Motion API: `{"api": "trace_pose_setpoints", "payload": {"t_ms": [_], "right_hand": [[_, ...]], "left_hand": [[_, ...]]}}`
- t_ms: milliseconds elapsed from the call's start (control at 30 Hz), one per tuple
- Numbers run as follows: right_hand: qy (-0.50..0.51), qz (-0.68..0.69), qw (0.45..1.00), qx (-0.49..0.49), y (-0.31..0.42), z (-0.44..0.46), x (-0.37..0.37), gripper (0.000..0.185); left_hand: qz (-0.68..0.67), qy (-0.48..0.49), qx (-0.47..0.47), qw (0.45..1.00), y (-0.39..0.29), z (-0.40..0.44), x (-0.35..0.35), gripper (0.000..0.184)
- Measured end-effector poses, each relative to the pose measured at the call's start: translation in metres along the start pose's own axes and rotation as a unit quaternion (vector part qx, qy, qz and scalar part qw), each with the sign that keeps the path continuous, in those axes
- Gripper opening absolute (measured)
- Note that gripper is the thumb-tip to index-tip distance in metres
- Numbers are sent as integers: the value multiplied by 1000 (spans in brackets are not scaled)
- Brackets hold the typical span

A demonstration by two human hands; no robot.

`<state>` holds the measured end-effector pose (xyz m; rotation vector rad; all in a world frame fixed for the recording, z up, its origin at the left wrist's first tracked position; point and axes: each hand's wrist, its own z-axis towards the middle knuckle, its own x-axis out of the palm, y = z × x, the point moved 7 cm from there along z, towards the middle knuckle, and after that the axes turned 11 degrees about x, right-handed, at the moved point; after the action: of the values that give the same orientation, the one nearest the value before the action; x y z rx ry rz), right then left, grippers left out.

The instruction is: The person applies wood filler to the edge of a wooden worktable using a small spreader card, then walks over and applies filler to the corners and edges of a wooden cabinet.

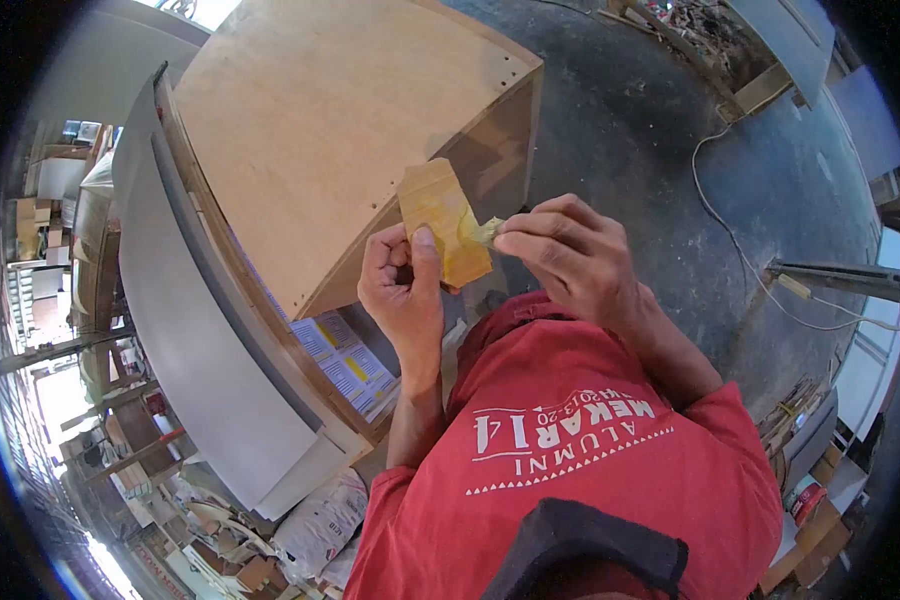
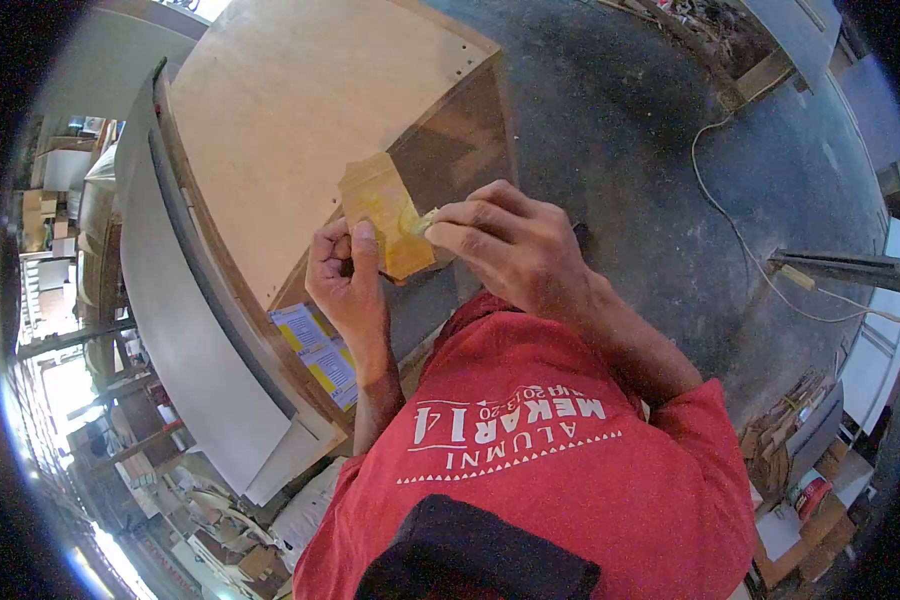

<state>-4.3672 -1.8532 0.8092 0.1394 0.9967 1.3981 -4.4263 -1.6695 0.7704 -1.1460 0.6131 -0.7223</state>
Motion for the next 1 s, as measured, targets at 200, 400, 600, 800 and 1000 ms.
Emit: {"api": "trace_pose_setpoints", "payload": {"t_ms": [200, 400, 600, 800, 1000], "right_hand": [[24, -34, 999, 11, -1, 7, -7, 31], [23, -52, 998, 22, -10, 17, -2, 31], [64, -49, 996, 23, -8, 8, 5, 32], [109, -92, 989, 31, -14, -11, 4, 33], [206, -60, 969, 120, -48, -41, -21, 24]], "left_hand": [[27, 45, 21, 998, 3, 3, 18, 12], [10, 59, 18, 998, -7, 5, 23, 13], [45, 62, 49, 996, 0, 2, 20, 14], [12, 90, -28, 995, 28, -7, 30, 14], [-18, 101, -50, 993, 58, -15, 44, 15]]}}
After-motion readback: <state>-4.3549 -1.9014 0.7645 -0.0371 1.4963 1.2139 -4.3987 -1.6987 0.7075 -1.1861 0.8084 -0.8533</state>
